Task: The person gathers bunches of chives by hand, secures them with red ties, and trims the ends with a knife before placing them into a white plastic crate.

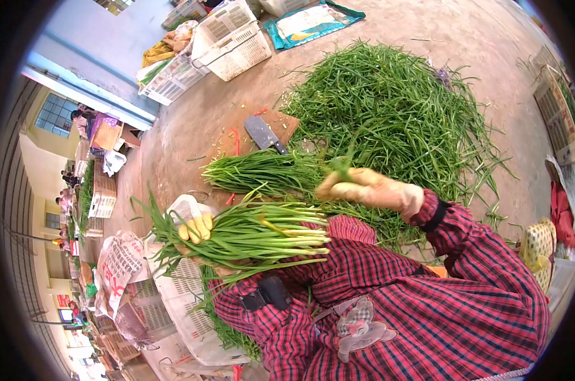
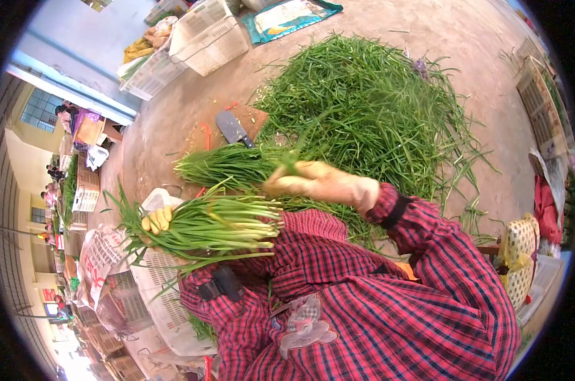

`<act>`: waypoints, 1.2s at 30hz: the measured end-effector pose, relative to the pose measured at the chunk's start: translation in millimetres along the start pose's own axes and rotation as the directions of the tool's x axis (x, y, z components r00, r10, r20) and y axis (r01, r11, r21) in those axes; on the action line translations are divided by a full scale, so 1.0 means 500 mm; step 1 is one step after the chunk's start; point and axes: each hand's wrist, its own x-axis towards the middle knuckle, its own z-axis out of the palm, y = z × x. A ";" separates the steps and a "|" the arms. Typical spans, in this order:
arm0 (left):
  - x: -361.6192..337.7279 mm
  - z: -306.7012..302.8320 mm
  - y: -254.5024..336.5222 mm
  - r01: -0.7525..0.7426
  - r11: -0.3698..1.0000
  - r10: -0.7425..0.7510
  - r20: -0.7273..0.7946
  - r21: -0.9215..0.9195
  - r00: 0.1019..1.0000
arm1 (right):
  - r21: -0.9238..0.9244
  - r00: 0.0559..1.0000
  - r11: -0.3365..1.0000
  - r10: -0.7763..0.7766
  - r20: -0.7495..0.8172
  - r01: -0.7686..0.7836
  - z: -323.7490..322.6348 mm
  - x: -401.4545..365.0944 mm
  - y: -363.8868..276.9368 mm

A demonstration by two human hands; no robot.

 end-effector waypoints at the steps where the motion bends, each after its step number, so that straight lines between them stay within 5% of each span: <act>1: 0.003 0.000 -0.007 -0.006 1.000 0.006 0.024 -0.017 1.000 | -0.021 0.998 0.999 -0.046 0.035 0.047 0.033 0.017 -0.022; 3: 0.012 -0.002 -0.017 -0.001 1.000 0.001 0.097 0.000 0.995 | -0.421 0.925 0.824 -0.338 0.173 0.379 0.088 0.057 -0.025; 5: 0.015 0.026 -0.021 0.011 1.000 -0.012 0.059 0.023 0.998 | -0.314 0.927 0.874 -0.333 0.170 0.372 0.122 0.072 -0.003; 6: 0.018 0.032 -0.011 0.029 0.998 -0.034 0.074 0.063 0.997 | -0.047 0.967 0.972 -0.221 0.128 0.229 0.136 0.056 -0.022; 7: 0.020 0.032 -0.006 0.026 0.998 -0.031 0.075 0.062 0.997 | -0.040 0.966 0.973 -0.220 0.135 0.227 0.134 0.047 -0.025; 9: 0.020 0.025 0.003 0.002 0.999 -0.006 0.097 0.037 0.995 | 0.266 0.944 0.960 -0.010 0.330 -0.083 0.123 0.021 -0.016; 11: 0.012 0.019 0.007 -0.012 1.000 0.012 0.108 0.002 0.994 | 0.054 0.899 0.979 -0.204 0.387 0.199 0.110 0.010 0.006; 13: 0.010 0.009 0.007 -0.026 0.999 0.028 0.112 -0.021 0.993 | -0.031 0.877 0.999 0.054 0.478 -0.045 0.079 -0.014 0.005; 14: 0.009 0.006 0.007 -0.034 0.999 0.037 0.118 -0.030 0.992 | 0.000 0.866 0.997 0.063 0.496 -0.072 0.059 -0.025 0.064; 15: 0.008 0.004 0.008 -0.041 0.998 0.046 0.120 -0.039 0.992 | -0.227 0.886 0.967 0.205 0.417 -0.117 0.040 -0.039 0.029; 19: 0.012 -0.012 0.006 -0.057 0.996 0.067 0.146 -0.075 0.987 | -0.699 0.995 0.709 0.097 -0.030 -0.090 -0.031 -0.015 0.083; 20: 0.014 -0.013 0.005 -0.057 0.995 0.069 0.150 -0.084 0.986 | -0.564 0.994 0.819 0.104 -0.034 -0.105 -0.028 -0.017 0.065; 21: 0.015 -0.017 0.004 -0.060 0.994 0.073 0.153 -0.090 0.986 | -0.473 0.986 0.867 -0.169 0.017 0.157 -0.010 -0.002 0.065; 23: 0.017 -0.021 -0.004 -0.057 0.993 0.073 0.163 -0.100 0.984 | -0.324 0.926 0.868 -0.366 0.094 0.376 0.057 0.031 0.030; 25: 0.018 -0.019 -0.006 -0.060 0.991 0.079 0.170 -0.116 0.982 | -0.324 0.952 0.910 -0.187 0.241 0.261 0.098 0.054 0.017; 26: 0.018 -0.019 -0.006 -0.063 0.991 0.083 0.172 -0.122 0.982 | -0.181 0.969 0.983 0.005 0.247 0.041 0.114 0.059 0.028; 27: 0.017 -0.019 -0.006 -0.065 0.990 0.087 0.177 -0.126 0.980 | -0.225 0.964 0.946 -0.196 0.180 0.234 0.125 0.061 0.032; 30: 0.016 -0.019 0.005 -0.087 0.983 0.118 0.188 -0.162 0.975 | -0.253 0.964 0.962 0.156 0.213 -0.100 0.088 0.026 -0.006; 31: 0.014 -0.019 0.006 -0.096 0.978 0.130 0.185 -0.183 0.974 | -0.304 0.986 0.946 -0.066 0.151 0.110 0.069 0.009 0.033; 35: 0.022 -0.035 0.008 -0.114 0.962 0.173 0.229 -0.247 0.958 | -0.126 0.965 0.964 0.215 -0.148 -0.234 0.002 0.006 0.081; 36: 0.027 -0.039 0.000 -0.107 0.958 0.176 0.250 -0.266 0.952 | -0.169 0.965 0.965 0.164 -0.203 -0.200 -0.005 0.017 0.081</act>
